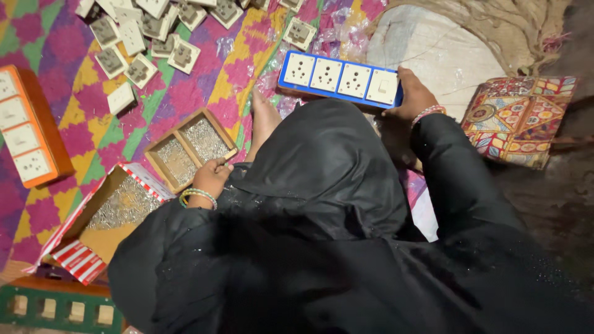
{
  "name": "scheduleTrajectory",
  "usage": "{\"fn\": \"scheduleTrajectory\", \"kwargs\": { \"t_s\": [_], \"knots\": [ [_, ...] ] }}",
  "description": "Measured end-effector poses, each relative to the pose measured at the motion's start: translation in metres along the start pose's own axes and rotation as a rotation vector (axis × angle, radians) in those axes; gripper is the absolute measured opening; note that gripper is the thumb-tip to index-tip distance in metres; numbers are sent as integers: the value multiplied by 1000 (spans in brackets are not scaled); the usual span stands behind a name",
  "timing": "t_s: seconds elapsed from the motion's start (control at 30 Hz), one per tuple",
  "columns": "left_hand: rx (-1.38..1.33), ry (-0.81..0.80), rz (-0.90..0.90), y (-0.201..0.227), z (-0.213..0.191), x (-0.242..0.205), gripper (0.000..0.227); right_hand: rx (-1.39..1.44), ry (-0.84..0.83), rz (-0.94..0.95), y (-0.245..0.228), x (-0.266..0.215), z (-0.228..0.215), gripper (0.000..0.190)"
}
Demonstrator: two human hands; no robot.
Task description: The person assembles electrical sockets by inserting metal pins into a blue plastic strip. They repeatedly flip the strip to align and press the pins into place, handling the components by hand while sitting on the floor.
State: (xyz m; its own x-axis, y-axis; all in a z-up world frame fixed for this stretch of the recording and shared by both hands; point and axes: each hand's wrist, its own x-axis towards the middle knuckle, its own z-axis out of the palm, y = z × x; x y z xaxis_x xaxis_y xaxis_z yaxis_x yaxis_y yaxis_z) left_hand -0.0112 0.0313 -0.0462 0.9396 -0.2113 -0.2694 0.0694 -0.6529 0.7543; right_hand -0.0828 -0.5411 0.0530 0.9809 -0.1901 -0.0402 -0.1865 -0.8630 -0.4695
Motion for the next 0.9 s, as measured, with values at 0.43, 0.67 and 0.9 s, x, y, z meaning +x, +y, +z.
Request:
{"fn": "scheduleTrajectory", "kwargs": {
  "t_s": [0.43, 0.67, 0.9],
  "knots": [
    [224, 32, 18, 46, -4, -21, 48, 14, 94, -29, 1, -2, 14, 108],
    [426, 71, 88, 90, -11, -57, 44, 79, 119, 44, -15, -12, 16, 95],
    [593, 72, 140, 93, 13, -93, 28, 165, 69, 195, -39, -40, 12, 90]
  ]
}}
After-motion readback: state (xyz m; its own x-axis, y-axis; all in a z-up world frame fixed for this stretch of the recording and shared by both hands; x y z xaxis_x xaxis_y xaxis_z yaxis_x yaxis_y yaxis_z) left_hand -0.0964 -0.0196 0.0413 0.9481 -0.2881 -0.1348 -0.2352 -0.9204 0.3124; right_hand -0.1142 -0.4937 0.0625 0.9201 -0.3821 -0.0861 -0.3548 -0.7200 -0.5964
